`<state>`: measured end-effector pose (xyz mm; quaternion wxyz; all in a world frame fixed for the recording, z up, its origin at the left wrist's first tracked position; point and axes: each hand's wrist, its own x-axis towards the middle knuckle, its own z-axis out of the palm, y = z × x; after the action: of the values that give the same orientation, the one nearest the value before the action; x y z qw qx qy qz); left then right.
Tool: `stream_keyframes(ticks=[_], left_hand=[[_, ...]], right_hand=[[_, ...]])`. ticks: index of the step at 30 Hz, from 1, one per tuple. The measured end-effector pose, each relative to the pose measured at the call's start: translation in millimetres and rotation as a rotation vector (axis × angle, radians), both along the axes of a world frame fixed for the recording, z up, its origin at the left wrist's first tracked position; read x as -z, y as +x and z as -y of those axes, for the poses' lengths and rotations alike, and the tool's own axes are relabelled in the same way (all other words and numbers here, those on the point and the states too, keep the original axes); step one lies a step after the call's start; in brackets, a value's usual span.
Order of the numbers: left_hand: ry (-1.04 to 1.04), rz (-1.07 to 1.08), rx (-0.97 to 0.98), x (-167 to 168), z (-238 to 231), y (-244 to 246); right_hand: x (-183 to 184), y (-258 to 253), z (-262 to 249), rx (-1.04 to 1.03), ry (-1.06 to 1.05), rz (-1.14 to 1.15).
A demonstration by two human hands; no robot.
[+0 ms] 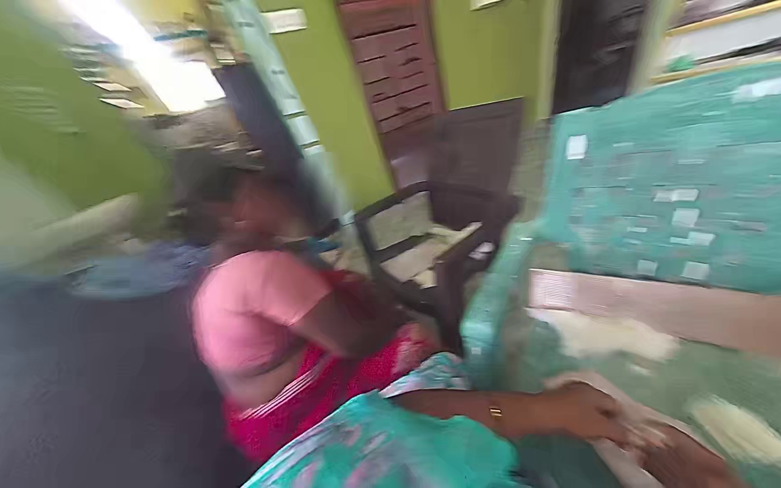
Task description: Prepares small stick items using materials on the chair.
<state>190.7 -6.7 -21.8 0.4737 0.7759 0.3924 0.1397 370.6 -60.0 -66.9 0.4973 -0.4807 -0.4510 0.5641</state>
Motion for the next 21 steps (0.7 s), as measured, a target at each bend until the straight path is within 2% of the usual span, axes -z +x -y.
stream_keyframes(ticks=[3, 7, 12, 21], left_hand=[[-0.087, -0.004, -0.022, 7.7, -0.5, 4.0], [-0.146, -0.036, -0.118, 18.5, -8.7, 7.4], [-0.215, 0.110, -0.216, 30.6, -6.7, 6.8], [-0.237, 0.185, -0.257, 21.6, 2.7, 7.8]], right_hand=[[4.9, 3.1, 2.9, 0.084, -0.043, 0.012], [18.9, 11.0, -7.9, 0.021, 0.011, 0.035], [22.8, 11.1, -8.4, -0.012, 0.051, -0.093], [20.2, 10.4, -6.5, -0.039, 0.055, -0.169]])
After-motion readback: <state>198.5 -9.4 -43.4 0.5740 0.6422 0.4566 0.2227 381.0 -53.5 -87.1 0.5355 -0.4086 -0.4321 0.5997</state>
